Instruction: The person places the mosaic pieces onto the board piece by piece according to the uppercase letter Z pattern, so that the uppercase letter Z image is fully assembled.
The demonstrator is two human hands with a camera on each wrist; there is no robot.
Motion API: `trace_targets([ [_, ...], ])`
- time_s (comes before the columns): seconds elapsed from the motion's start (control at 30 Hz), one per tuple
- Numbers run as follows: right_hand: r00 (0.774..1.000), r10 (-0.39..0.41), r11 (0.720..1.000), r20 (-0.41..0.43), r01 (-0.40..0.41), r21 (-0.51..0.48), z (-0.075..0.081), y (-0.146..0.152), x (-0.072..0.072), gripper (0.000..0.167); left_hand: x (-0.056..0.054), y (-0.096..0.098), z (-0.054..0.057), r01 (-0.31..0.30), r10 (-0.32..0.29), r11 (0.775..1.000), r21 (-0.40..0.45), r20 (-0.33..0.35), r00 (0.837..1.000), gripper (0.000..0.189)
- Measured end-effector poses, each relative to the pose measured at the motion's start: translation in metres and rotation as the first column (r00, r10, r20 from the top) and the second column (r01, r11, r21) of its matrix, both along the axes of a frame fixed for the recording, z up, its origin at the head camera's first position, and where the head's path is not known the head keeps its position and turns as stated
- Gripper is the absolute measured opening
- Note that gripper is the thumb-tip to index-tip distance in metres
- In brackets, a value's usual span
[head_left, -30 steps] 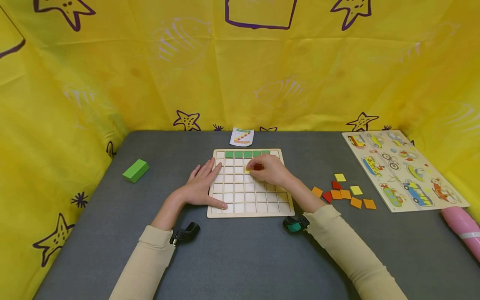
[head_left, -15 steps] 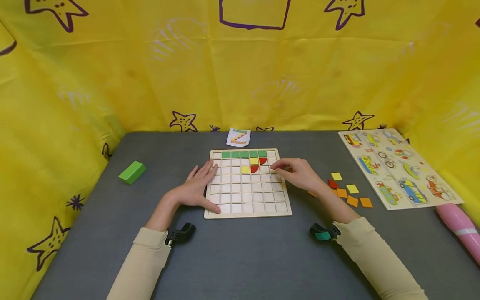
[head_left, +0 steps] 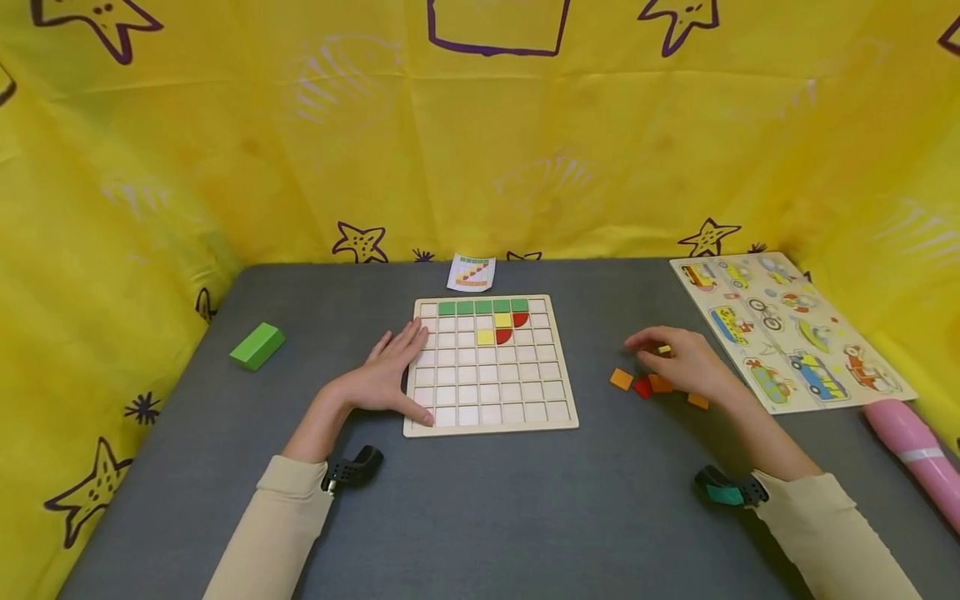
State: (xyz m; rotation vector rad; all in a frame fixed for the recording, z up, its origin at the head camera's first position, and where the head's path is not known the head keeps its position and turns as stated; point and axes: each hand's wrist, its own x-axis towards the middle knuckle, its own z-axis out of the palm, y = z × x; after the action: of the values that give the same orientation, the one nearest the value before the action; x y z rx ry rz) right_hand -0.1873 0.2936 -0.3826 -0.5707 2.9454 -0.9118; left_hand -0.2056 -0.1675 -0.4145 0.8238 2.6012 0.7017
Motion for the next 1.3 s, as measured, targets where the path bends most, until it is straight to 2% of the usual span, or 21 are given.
trace_targets([
  [0.27, 1.0, -0.014, 0.999, -0.004, 0.014, 0.052, -0.004, 0.017, 0.005, 0.022, 0.0, 0.0, 0.0, -0.002, 0.002, 1.0, -0.005, -0.002, 1.0, 0.135],
  [0.43, 1.0, -0.005, 0.999, -0.022, 0.006, 0.047, -0.008, 0.007, 0.001, 0.021, 0.0, 0.0, 0.0, -0.003, 0.003, 1.0, -0.008, -0.002, 1.0, 0.135],
  [0.67, 0.999, -0.011, 0.999, 0.036, 0.01, 0.035, -0.008, -0.003, -0.006, 0.026, 0.0, 0.0, -0.001, -0.002, 0.002, 1.0, -0.015, -0.004, 1.0, 0.135],
  [0.9, 1.0, -0.018, 1.0, 0.017, 0.017, 0.016, -0.012, -0.007, -0.007, 0.022, 0.0, 0.0, 0.001, -0.003, 0.003, 1.0, -0.016, -0.003, 1.0, 0.135],
  [1.1, 0.997, -0.049, 0.999, 0.064, 0.049, 0.002, -0.013, -0.01, -0.009, 0.027, 0.001, 0.001, 0.002, -0.004, 0.004, 1.0, -0.019, 0.0, 1.0, 0.136],
  [1.3, 0.998, -0.052, 0.999, 0.029, 0.051, 0.012, -0.018, -0.013, -0.012, 0.026, 0.002, 0.001, 0.002, -0.009, 0.009, 1.0, -0.017, 0.0, 1.0, 0.136],
])
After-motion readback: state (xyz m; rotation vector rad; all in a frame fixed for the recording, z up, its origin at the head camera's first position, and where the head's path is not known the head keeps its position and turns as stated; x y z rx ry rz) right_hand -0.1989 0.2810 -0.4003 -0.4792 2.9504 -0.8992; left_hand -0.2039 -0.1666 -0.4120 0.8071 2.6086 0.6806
